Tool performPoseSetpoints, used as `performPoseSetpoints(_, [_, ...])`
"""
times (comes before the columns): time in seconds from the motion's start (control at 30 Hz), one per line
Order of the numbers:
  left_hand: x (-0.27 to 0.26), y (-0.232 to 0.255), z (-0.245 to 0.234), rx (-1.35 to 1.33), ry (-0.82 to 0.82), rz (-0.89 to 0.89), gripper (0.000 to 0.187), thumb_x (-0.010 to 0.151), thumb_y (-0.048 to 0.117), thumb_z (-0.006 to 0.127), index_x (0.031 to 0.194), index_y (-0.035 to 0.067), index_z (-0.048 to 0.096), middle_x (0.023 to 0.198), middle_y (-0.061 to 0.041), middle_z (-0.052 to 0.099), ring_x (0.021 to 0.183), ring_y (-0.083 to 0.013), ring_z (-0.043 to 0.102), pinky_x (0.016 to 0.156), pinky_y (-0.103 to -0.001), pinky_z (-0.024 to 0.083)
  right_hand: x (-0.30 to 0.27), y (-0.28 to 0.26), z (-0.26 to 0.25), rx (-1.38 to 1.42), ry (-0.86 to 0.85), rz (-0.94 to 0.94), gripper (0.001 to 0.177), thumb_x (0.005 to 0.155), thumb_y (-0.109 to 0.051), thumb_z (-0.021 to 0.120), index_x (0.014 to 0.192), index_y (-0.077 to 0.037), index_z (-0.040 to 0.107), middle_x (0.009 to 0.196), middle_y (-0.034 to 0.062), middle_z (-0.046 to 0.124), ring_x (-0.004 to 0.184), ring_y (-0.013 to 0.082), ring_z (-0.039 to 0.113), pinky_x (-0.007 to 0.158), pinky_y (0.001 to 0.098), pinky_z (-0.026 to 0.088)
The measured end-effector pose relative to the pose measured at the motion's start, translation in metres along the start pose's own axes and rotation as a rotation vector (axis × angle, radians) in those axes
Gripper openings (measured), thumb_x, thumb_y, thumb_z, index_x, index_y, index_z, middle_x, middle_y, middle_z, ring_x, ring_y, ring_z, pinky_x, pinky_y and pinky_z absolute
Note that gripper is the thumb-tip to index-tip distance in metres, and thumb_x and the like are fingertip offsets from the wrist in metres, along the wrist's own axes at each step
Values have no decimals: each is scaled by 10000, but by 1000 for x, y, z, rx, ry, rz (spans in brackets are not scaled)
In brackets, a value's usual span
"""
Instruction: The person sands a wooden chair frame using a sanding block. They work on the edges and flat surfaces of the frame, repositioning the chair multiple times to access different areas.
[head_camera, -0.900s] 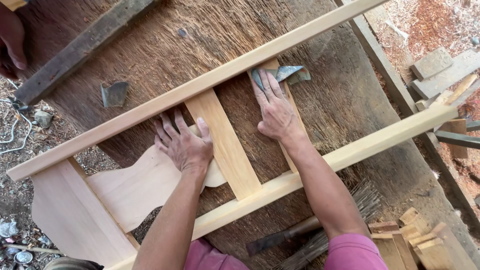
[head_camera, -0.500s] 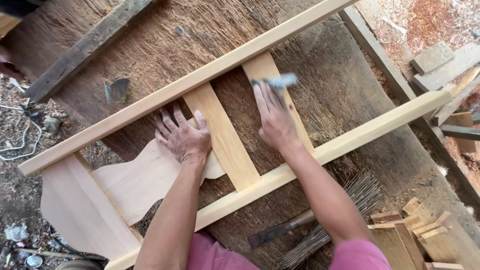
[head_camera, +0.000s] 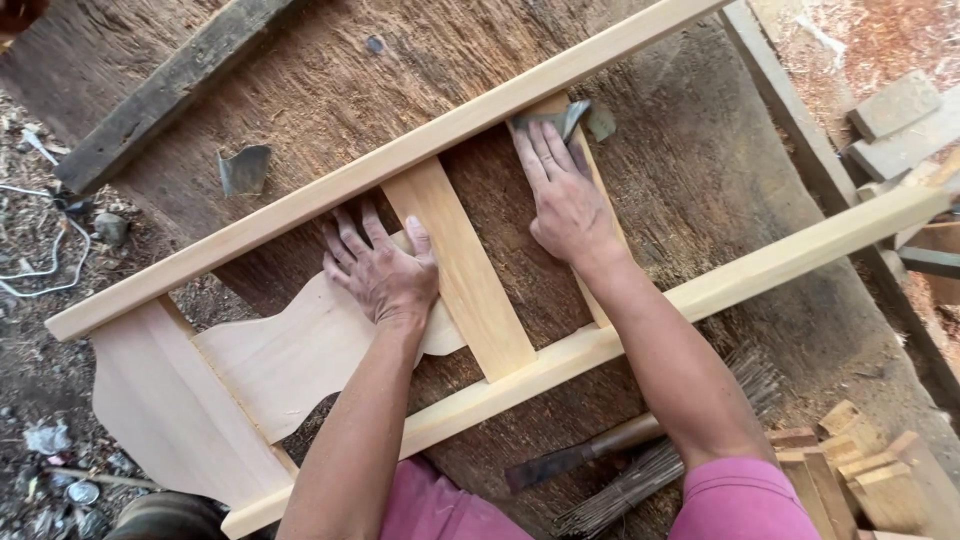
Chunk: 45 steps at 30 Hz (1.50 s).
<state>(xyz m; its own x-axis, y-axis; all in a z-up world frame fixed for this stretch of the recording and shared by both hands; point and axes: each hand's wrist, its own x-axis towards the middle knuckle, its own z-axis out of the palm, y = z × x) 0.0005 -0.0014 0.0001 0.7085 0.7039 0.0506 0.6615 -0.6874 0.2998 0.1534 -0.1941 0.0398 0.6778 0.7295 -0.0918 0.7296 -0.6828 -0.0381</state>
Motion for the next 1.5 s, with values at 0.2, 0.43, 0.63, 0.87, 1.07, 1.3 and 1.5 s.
performPoseSetpoints(0.2, [-1, -1, 8, 4, 80, -8, 624, 918, 532, 569, 1391, 126, 547, 1464, -202, 468, 1433, -436, 369, 1120, -623, 263, -106, -18, -7, -64, -73, 31, 1179, 461, -206, 631, 1586, 13, 356, 1602, 218, 419, 1512, 354, 357, 1240, 489, 256])
performPoseSetpoints(0.43, [-1, 6, 7, 78, 231, -24, 604, 868, 574, 557, 1238, 106, 649, 1323, -226, 596, 1363, -449, 489, 1083, -597, 335, -7, 5, 24, -51, 195, -11, 1108, 530, -115, 574, 1612, -20, 354, 1582, 198, 467, 1518, 307, 364, 1202, 469, 309])
performPoseSetpoints(0.63, [14, 16, -29, -139, -292, -189, 733, 917, 598, 396, 1484, 138, 463, 1626, -198, 306, 1531, -424, 182, 1197, -632, 130, -50, -9, -7, 198, 92, -12, 1003, 605, 126, 540, 1577, 25, 314, 1643, 194, 348, 1552, 322, 279, 1280, 413, 252])
performPoseSetpoints(0.87, [11, 10, -17, -72, -288, -140, 737, 939, 631, 333, 1514, 174, 396, 1658, -168, 217, 1539, -402, 155, 1218, -623, 102, -54, -6, 13, 45, 32, -17, 1086, 578, 22, 607, 1605, -50, 262, 1659, 136, 321, 1551, 283, 280, 1270, 425, 240])
performPoseSetpoints(1.07, [7, 8, -15, -49, -188, -117, 719, 925, 635, 386, 1450, 155, 487, 1578, -194, 371, 1509, -406, 259, 1187, -588, 167, 12, -1, 24, 0, 90, 23, 926, 636, -44, 566, 1548, -54, 403, 1552, 167, 492, 1487, 297, 407, 1233, 469, 284])
performPoseSetpoints(1.3, [3, 9, -13, -31, -135, -105, 709, 923, 633, 435, 1443, 158, 513, 1573, -210, 409, 1509, -422, 288, 1174, -582, 214, -128, -18, 14, -31, -101, 138, 1056, 572, -54, 600, 1592, -111, 333, 1632, 144, 373, 1531, 275, 305, 1274, 419, 176])
performPoseSetpoints(1.5, [4, 7, -10, -11, -183, -119, 719, 952, 675, 388, 1460, 176, 491, 1578, -187, 396, 1524, -393, 247, 1191, -566, 177, -11, -5, 18, -3, 51, 81, 1043, 596, -134, 664, 1582, -24, 343, 1612, 191, 407, 1526, 325, 337, 1235, 506, 277])
